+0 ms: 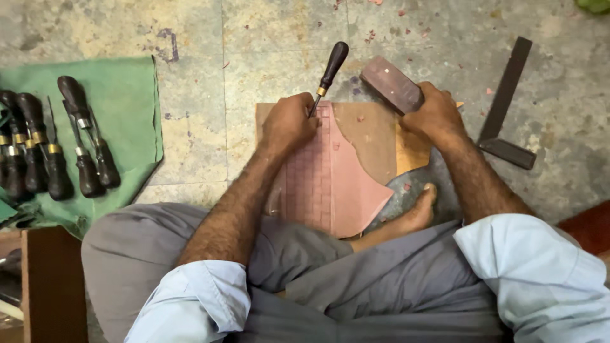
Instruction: The person carves a brick-like pattern into a wooden piece by hand, using a chisel and a wooden mallet to strike the tool.
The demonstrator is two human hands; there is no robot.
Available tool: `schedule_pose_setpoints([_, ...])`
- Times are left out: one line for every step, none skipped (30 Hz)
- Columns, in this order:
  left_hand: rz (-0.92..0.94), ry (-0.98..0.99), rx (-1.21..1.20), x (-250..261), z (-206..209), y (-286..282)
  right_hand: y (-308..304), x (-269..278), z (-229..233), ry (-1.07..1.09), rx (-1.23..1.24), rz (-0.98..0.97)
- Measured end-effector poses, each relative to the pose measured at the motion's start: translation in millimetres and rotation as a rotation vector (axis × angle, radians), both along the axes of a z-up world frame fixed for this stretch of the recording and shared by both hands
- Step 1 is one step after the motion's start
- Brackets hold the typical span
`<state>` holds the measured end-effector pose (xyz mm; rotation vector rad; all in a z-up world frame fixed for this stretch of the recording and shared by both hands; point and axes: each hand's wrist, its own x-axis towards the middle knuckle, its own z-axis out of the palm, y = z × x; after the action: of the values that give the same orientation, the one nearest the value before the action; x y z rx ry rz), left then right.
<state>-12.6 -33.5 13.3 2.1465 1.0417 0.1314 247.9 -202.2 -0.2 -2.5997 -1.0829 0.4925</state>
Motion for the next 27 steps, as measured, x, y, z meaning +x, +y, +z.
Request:
schedule_pose_setpoints([0.008, 0.015, 0.004, 2, -2, 1, 0, -1, 1, -0.081, -0.015, 0.02])
schedule_pose_setpoints([0.004, -0.001, 0.055, 3, -4, 1, 2, -4, 3, -0.161, -0.029, 0.042])
schedule_pose_setpoints([-0.001, -0.015, 0.106, 4, -6, 0, 4, -7, 6, -0.192, -0.053, 0.039])
schedule_pose_setpoints([-0.005, -0.029, 0.158, 4, -7, 1, 7, -11, 10, -0.221, -0.075, 0.036])
schedule_pose_setpoints([0.006, -0.023, 0.168, 3, -7, 3, 9, -14, 15, -0.251, -0.097, 0.034])
schedule_pose_setpoints([0.017, -0.016, 0.178, 2, -7, 7, 11, -19, 20, -0.295, 0.042, 0.128])
schedule_pose_setpoints([0.028, -0.008, 0.188, 2, -5, 10, 14, -23, 24, -0.336, 0.183, 0.223])
schedule_pose_setpoints([0.05, -0.066, 0.135, 0, -4, 15, 17, -28, 28, -0.371, 0.324, 0.319])
schedule_pose_setpoints([0.072, -0.124, 0.082, 0, -2, 21, 22, -31, 31, -0.227, 0.317, 0.311])
schedule_pose_setpoints([0.09, -0.18, 0.032, -3, 0, 24, 28, -36, 32, -0.081, 0.308, 0.297])
schedule_pose_setpoints([0.118, -0.221, -0.075, -4, 1, 23, 33, -41, 32, 0.065, 0.297, 0.283])
schedule_pose_setpoints([0.137, -0.265, -0.18, -2, 2, 23, 35, -45, 32, 0.007, 0.272, 0.315])
schedule_pose_setpoints([0.157, -0.308, -0.285, 0, 2, 23, 34, -48, 31, -0.051, 0.245, 0.348])
schedule_pose_setpoints([0.174, -0.378, -0.357, 1, 0, 22, 33, -48, 30, -0.109, 0.217, 0.378])
schedule_pose_setpoints([0.19, -0.447, -0.429, 3, -2, 20, 31, -44, 30, -0.199, 0.209, 0.35])
schedule_pose_setpoints([0.206, -0.509, -0.497, 1, -4, 19, 31, -37, 30, -0.283, 0.205, 0.318])
schedule_pose_setpoints([0.228, -0.525, -0.501, 0, -7, 19, 30, -29, 30, -0.366, 0.199, 0.286])
schedule_pose_setpoints([0.238, -0.528, -0.504, -3, -9, 19, 26, -21, 30, -0.328, 0.151, 0.262])
schedule_pose_setpoints([0.248, -0.532, -0.506, -5, -12, 18, 22, -10, 31, -0.289, 0.103, 0.238])
schedule_pose_setpoints([0.23, -0.534, -0.496, -7, -16, 16, 17, 1, 31, -0.255, 0.053, 0.202])
schedule_pose_setpoints([0.212, -0.536, -0.487, -11, -20, 13, 15, 7, 28, -0.169, -0.033, 0.176])
schedule_pose_setpoints([0.193, -0.539, -0.476, -14, -25, 9, 15, 12, 24, -0.081, -0.115, 0.15])
schedule_pose_setpoints([0.202, -0.568, -0.451, -15, -31, 2, 13, 16, 21, 0.01, -0.194, 0.126])
schedule_pose_setpoints([0.211, -0.601, -0.426, -14, -37, -8, 11, 17, 18, -0.008, -0.189, 0.124])
schedule_pose_setpoints([0.22, -0.635, -0.403, -13, -41, -12, 12, 15, 14, -0.026, -0.184, 0.123])
schedule_pose_setpoints([0.279, -0.646, -0.328, -14, -43, -11, 14, 14, 11, -0.043, -0.181, 0.128])
schedule_pose_setpoints([0.337, -0.658, -0.252, -16, -43, -7, 14, 13, 9, -0.065, -0.144, 0.138])
